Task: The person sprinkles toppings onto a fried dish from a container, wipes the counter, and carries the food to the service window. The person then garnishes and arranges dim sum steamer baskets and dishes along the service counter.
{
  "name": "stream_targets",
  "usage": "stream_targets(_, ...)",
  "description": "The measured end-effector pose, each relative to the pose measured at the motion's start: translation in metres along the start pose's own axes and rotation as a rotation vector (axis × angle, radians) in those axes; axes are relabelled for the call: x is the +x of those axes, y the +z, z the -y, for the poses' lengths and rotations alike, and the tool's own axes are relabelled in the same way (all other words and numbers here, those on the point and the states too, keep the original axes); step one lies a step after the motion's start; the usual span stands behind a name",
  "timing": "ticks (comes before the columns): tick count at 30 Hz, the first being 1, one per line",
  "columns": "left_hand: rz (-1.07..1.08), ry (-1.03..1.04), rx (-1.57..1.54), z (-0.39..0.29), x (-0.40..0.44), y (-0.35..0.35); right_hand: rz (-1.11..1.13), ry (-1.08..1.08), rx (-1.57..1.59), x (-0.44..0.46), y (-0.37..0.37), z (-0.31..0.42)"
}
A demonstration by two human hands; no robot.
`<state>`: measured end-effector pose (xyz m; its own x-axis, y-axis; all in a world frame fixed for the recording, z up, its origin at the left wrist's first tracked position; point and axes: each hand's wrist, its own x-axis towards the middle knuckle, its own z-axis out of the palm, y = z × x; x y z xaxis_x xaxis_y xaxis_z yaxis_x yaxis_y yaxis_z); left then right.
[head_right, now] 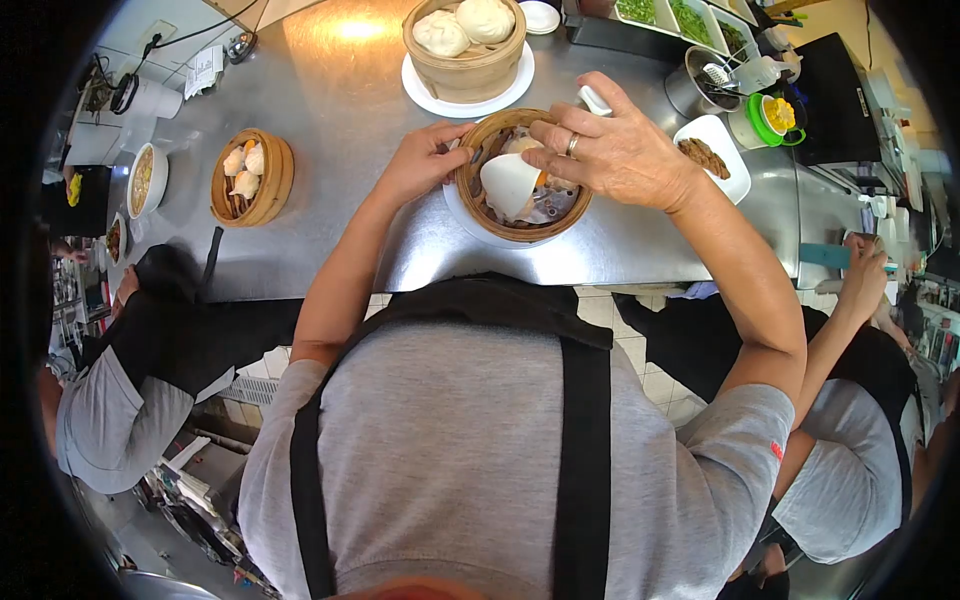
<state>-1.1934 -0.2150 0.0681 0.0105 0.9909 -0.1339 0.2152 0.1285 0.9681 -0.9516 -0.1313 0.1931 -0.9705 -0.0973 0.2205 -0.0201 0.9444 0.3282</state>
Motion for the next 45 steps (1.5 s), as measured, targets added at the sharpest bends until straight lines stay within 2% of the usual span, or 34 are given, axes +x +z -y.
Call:
stream_targets(24,-0.005,0.004,0.002,0.004,-0.001,0.002,0.043,0.030,0.006,-0.002,-0.004,0.000)
stream_targets(33,-0.124,-0.007,-0.007,0.007,-0.013,0.010,0.204,0.330,-0.077,-0.007,-0.010,-0.004)
stream_targets(36,-0.178,-0.021,-0.016,0.009,-0.020,0.016,0.170,0.361,-0.091,-0.006,-0.001,0.007)
stream_targets(45,-0.266,-0.053,-0.073,0.010,-0.033,0.025,0.257,0.537,-0.077,-0.016,0.003,0.032)
